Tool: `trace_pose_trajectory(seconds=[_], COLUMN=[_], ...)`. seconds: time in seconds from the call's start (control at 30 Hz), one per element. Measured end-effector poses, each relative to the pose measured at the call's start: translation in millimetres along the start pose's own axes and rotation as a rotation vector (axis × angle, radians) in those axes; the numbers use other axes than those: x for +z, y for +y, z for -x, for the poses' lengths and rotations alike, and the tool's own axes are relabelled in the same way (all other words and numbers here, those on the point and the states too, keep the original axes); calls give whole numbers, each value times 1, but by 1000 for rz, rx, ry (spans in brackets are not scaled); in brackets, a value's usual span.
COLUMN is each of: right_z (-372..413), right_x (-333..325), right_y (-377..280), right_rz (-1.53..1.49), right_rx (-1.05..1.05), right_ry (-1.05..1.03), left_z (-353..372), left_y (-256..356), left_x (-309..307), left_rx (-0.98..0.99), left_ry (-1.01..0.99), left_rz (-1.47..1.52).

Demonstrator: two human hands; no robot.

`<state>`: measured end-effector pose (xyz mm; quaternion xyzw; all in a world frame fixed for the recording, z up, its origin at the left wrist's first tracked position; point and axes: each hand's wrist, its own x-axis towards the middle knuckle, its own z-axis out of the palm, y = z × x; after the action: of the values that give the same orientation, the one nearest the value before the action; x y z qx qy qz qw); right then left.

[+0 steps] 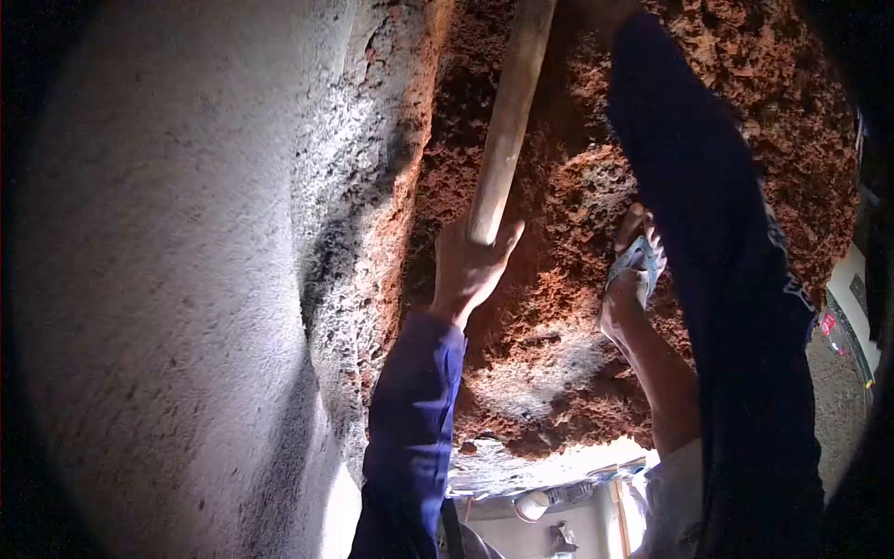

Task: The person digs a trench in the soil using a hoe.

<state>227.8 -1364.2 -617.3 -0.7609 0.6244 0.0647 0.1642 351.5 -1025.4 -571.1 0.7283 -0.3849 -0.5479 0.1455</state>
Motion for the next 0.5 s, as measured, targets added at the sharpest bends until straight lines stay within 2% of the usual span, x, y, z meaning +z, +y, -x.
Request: trace_pose_trajectory(seconds=[0.1, 0.13, 0.17, 0.23, 0.27, 0.3, 0.33, 0.37, 0.4, 0.47, 0.5], right_z=[7, 11, 9, 3, 0, -10, -24, -31, -19, 5, 5], right_x=[69, 81, 87, 92, 102, 109, 116, 128, 141, 173, 177], right_y=[6, 8, 12, 21, 25, 27, 31, 37, 42, 50, 56], right_rz=[-199, -286, -360, -464, -519, -537, -527, -529, -820, -1095, -1051], right_rx=[70, 95, 115, 202, 250, 295, 346, 381, 469, 578, 491], right_ry=[-63, -59, -45, 13, 48, 107, 177, 225, 161, 69, 76], left_z=[59, 52, 58, 64, 63, 57, 47, 40, 38, 36, 31], left_y=[4, 6, 16, 42, 36, 40, 35, 27, 22, -24, -21], left_x=[-32, -44, -52, -65, -67, -75, -80, -80, -71, -31, -23], left_rx=[27, 3, 12, -73, -73, -138, -147, -174, -215, -209, -116], left_ry=[122, -24, -6, 21, 44, 52, -47, -168, -179, -117, -64], left_rz=[-54, -307, -309, 2, 35, -178, -244, -308, -111, -46, -132])
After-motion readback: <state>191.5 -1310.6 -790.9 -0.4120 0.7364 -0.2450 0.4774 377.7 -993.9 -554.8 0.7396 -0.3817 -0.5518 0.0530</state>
